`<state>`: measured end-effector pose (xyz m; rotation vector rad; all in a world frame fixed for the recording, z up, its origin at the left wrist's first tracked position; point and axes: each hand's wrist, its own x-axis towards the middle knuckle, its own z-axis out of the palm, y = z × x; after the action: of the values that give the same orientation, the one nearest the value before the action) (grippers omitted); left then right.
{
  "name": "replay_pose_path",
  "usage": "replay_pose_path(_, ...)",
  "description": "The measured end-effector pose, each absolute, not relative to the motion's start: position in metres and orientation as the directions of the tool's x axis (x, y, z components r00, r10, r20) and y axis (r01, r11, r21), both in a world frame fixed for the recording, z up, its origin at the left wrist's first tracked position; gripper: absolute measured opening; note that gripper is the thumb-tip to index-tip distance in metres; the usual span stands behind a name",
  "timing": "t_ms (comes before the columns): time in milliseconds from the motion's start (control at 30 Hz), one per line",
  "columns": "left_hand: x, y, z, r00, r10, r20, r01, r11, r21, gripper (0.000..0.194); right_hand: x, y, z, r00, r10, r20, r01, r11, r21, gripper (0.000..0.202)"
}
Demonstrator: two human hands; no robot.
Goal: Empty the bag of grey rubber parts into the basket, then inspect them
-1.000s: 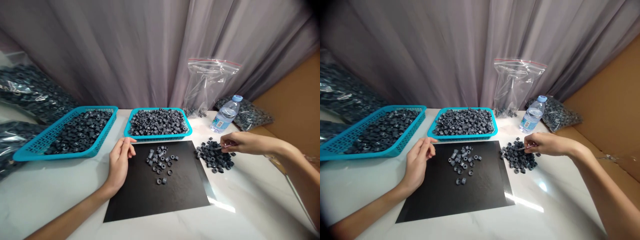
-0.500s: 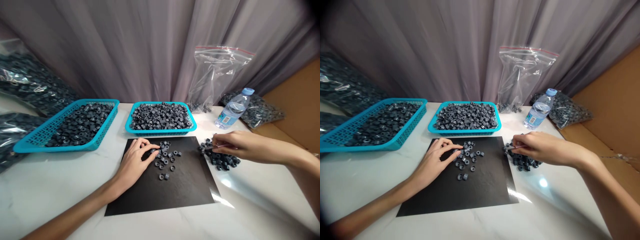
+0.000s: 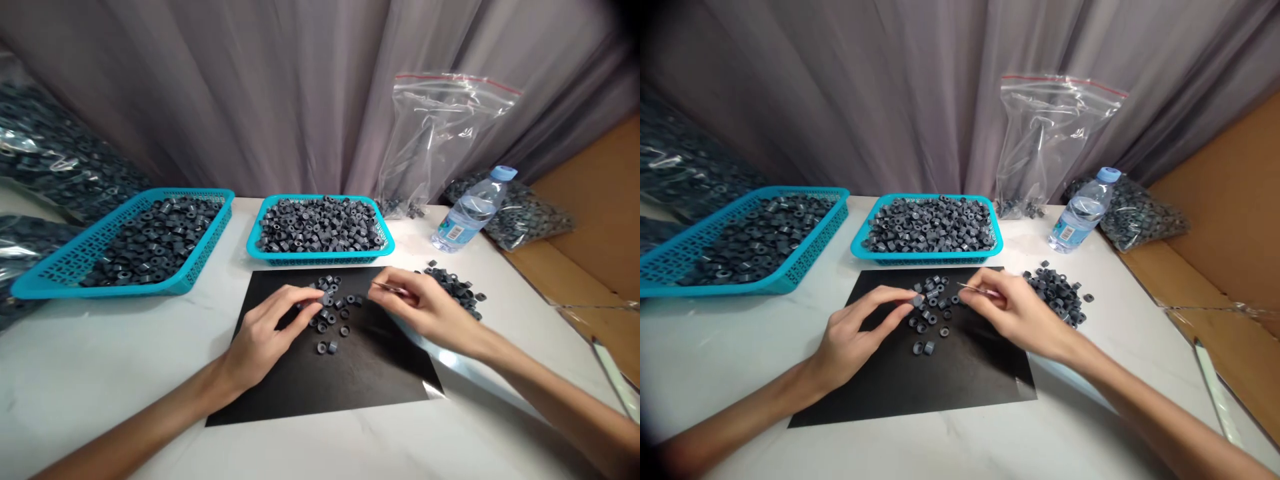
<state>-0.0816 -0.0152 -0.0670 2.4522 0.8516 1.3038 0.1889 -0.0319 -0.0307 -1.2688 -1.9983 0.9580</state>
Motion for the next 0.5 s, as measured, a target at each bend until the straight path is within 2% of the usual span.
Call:
replay_pose_path(67, -0.081, -0.017, -0.067, 0.511, 0.52, 0.684, 0.3, -0.854, 0.425, 0.034, 0.171, -0.04, -0.043, -0.356, 0.933, 0.057, 0.344, 0.187, -0.92, 0.035)
replay_pose_path(167, -0.08, -0.018, -0.066, 0.583, 0.462, 0.669, 0.216, -0.881, 0.421, 0.034, 0.152, -0.052, -0.057, -0.347, 0.937, 0.03, 0.239, 0.119, -0.964, 0.031)
replay_pose_path(300, -0.081, -0.017, -0.065, 0.609, 0.46, 0.646, 0.184, -0.874, 0.45, 0.032, 0.145, -0.057, -0.067, -0.301, 0.952, 0.051, 0.185, 0.111, -0.977, 0.027)
replay_pose_path(500, -0.083, -0.017, -0.069, 0.623, 0.489, 0.611, 0.179, -0.849, 0.497, 0.027, 0.147, -0.056, -0.068, -0.286, 0.957, 0.047, 0.208, 0.11, -0.972, 0.03)
